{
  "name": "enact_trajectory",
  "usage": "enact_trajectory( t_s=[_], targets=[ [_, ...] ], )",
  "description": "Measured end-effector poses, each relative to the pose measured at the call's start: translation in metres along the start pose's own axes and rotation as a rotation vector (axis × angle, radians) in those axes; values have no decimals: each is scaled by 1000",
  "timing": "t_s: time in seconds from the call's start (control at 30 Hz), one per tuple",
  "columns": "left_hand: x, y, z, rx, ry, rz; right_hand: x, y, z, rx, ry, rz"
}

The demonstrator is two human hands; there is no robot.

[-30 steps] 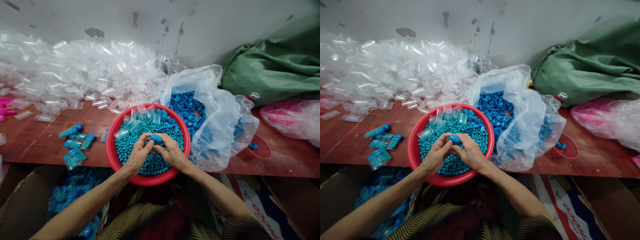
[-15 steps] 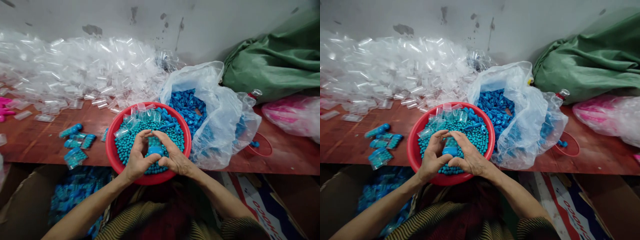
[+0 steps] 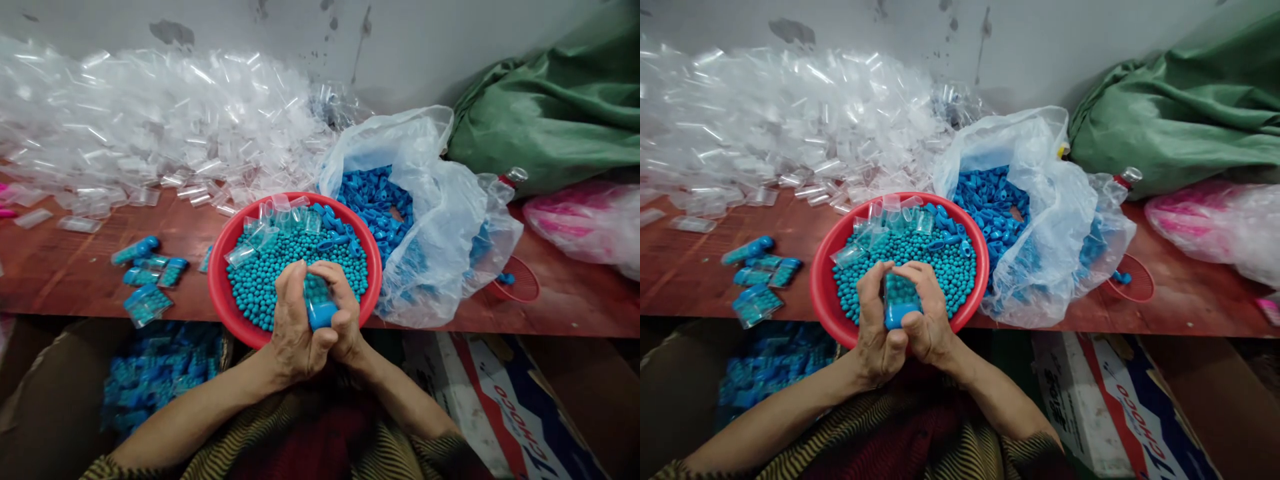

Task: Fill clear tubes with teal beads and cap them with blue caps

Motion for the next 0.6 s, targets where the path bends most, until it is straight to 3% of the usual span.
enact_trajectory(
  t_s=[0.1, 0.23, 0.27, 0.4, 0.6],
  targets=[
    [5, -3, 6, -9, -8, -45, 6, 1, 1, 54, 23, -29],
    [6, -1, 6, -157, -17, 5, 7, 6, -1, 59, 56, -50],
    [5, 1, 4, -144, 6, 35, 6, 8, -2, 56, 61, -45],
    [-3, 11, -3, 129, 92, 150, 0, 12, -2, -39, 141, 1],
    [2, 1, -2, 220, 76, 34, -6, 8, -5, -118, 153, 31]
  ],
)
Point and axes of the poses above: each hand's wrist, its own y-axis away from the middle knuckle, its own x-axis out of the back of the hand, z = x × y, the point moved 2 cm from there along -y, towards the middle knuckle, and after that the axes turned 2 degrees about y, right-handed, at the moved point
